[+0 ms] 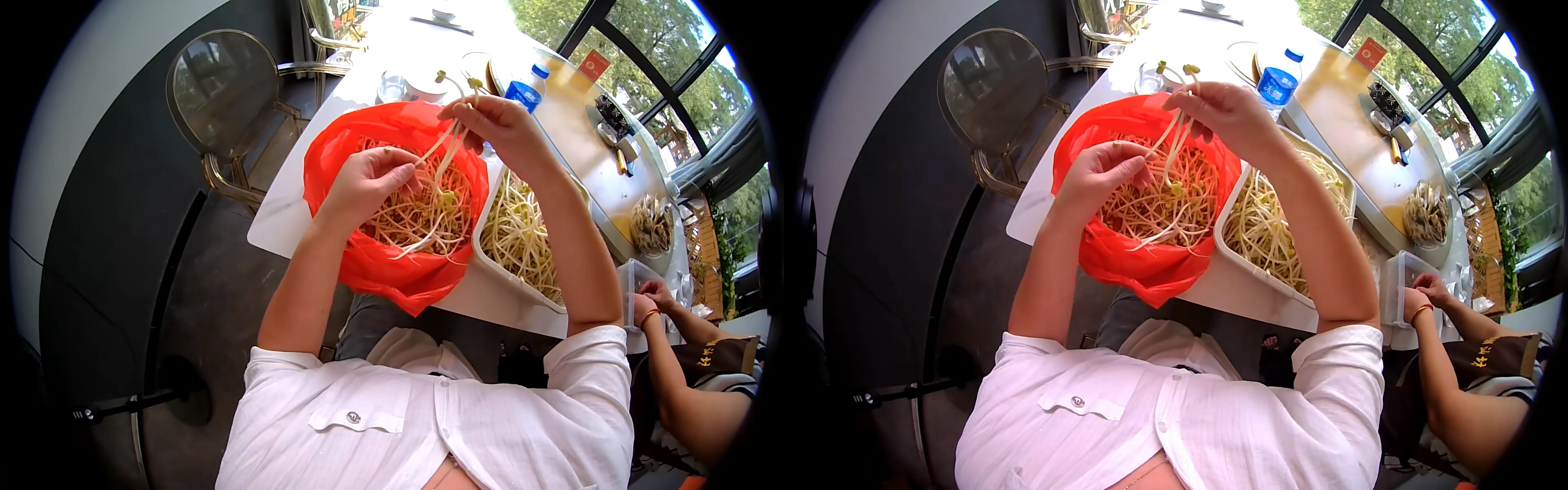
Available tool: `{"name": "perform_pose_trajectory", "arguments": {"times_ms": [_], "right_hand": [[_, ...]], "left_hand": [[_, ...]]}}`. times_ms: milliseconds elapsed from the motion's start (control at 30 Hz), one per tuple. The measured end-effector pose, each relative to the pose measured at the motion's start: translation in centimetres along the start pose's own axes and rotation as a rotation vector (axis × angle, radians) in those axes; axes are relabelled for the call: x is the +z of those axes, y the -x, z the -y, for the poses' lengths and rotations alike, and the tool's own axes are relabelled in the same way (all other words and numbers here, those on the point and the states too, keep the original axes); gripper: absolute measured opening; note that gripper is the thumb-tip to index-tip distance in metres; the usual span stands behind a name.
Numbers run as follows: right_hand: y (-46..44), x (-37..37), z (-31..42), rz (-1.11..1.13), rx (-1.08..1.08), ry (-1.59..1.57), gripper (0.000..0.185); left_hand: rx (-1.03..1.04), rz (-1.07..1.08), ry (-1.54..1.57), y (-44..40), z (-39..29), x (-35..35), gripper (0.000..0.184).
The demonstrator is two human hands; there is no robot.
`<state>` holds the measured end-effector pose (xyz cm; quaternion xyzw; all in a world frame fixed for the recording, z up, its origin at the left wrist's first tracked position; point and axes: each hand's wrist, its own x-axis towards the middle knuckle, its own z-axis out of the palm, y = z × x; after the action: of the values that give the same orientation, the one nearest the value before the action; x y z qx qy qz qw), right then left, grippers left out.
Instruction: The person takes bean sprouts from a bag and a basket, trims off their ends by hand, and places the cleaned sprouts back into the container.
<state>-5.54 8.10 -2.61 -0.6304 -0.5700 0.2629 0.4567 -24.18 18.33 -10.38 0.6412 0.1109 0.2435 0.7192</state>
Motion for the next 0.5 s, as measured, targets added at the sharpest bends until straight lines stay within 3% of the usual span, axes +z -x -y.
{"name": "perform_pose_trajectory", "arguments": {"times_ms": [167, 300, 433, 500], "right_hand": [[0.2, -0.2, -0.3, -0.045, -0.03, 0.027, 0.023], [0.6, 0.4, -0.1, -0.119, -0.029, 0.075, 0.022], [0.6, -0.4, -0.3, -0.188, 0.007, -0.156, 0.022], [0.7, -0.6, -0.5, -0.2, 0.012, -0.204, 0.022]], "left_hand": [[-0.071, -0.054, 0.002, 0.4, 0.2, 0.1, 0.014], [0.071, -0.08, 0.014, 0.3, 0.9, 0.3, 0.007], [0.222, -0.196, 0.182, 0.4, 1.1, 0.7, 0.004], [0.14, -0.174, 0.237, 0.5, 1.4, 0.7, 0.005]]}}
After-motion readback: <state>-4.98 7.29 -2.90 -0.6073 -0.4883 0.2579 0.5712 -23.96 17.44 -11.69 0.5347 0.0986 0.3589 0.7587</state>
